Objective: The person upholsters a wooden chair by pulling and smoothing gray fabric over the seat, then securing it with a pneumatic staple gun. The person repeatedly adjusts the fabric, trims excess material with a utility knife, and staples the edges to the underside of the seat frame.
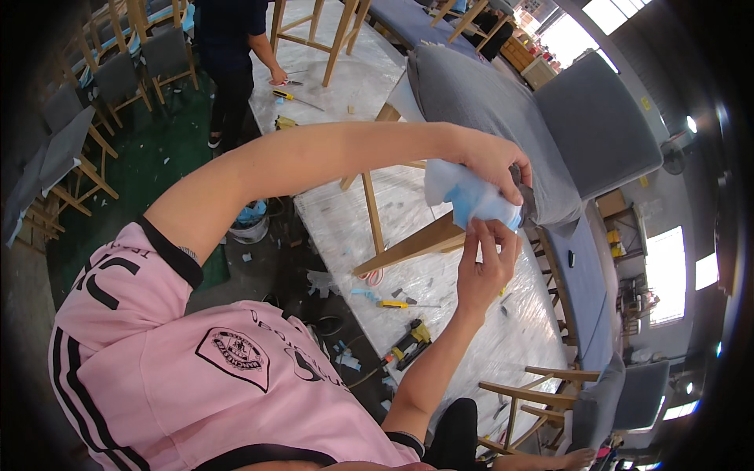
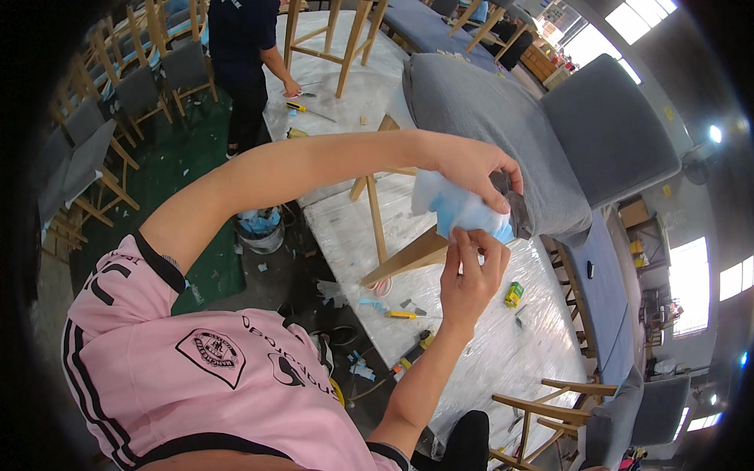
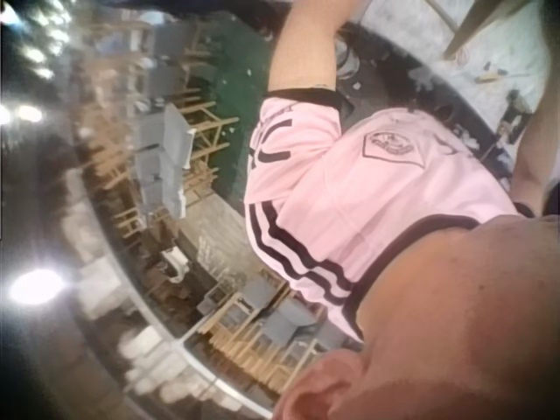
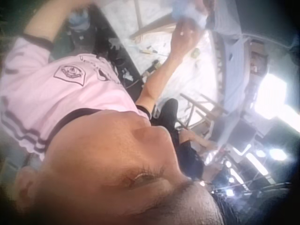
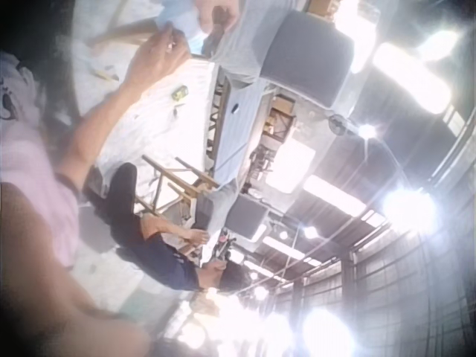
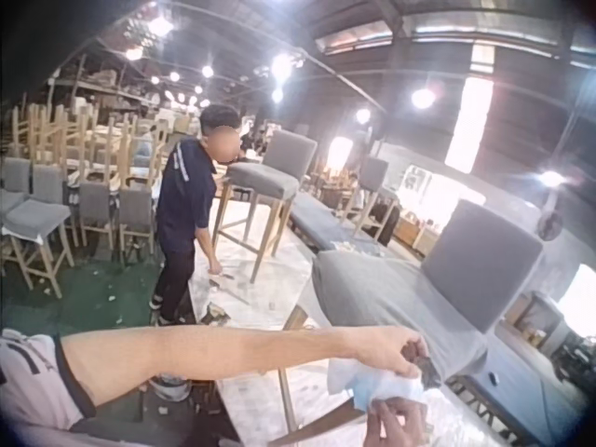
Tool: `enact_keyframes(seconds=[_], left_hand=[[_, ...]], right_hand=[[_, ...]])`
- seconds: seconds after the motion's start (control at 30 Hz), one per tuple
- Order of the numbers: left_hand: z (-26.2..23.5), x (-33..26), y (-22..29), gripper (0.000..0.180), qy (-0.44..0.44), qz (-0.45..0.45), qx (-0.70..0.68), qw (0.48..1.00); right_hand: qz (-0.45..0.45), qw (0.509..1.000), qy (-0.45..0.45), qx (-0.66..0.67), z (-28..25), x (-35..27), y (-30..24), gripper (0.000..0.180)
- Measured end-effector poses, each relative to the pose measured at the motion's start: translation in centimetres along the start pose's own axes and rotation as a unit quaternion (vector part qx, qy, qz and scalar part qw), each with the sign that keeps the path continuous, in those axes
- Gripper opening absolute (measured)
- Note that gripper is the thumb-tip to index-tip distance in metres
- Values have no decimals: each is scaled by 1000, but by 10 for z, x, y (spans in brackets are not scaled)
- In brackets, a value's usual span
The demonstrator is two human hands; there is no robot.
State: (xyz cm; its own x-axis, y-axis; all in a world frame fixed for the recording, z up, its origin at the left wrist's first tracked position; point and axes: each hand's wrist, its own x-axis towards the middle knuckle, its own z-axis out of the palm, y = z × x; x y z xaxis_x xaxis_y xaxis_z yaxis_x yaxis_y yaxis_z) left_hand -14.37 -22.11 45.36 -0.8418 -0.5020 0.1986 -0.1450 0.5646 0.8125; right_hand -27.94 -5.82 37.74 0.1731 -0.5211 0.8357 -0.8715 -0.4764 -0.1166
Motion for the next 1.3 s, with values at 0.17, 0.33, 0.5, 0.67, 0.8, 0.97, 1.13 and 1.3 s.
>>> enact_keyframes(seconds=[0.17, 0.33, 0.5, 0.67, 0.8, 0.97, 1.13, 1.3], left_hand=[[4, -8, 1, 62, -37, 55, -24, 998], [9, -11, -2, 73, -6, 100, 37, 994], [9, -21, 12, 75, -7, 47, 71, 996], [11, -20, 13, 76, -8, 73, 105, 992], [18, -14, -5, 78, 32, 132, 125, 983], [11, -17, 10, 70, -18, 84, 120, 989], [10, -20, 4, 58, -11, 82, 109, 991], [22, -21, 2, 59, 23, 123, 155, 980]], right_hand=[[203, 972, 79, 92, -8, 12, 11, 24], [190, 982, -14, -5, -24, 46, -1, 21], [182, 982, -50, -23, -29, 44, 6, 18], [274, 958, -69, 45, -43, 26, 0, 19], [214, 976, 7, 43, -30, 46, -22, 21], [199, 976, -84, 18, -47, 29, 2, 23], [223, 945, -189, 149, -66, -33, -18, 16], [556, 691, -270, 374, -38, -247, 2, 13]])
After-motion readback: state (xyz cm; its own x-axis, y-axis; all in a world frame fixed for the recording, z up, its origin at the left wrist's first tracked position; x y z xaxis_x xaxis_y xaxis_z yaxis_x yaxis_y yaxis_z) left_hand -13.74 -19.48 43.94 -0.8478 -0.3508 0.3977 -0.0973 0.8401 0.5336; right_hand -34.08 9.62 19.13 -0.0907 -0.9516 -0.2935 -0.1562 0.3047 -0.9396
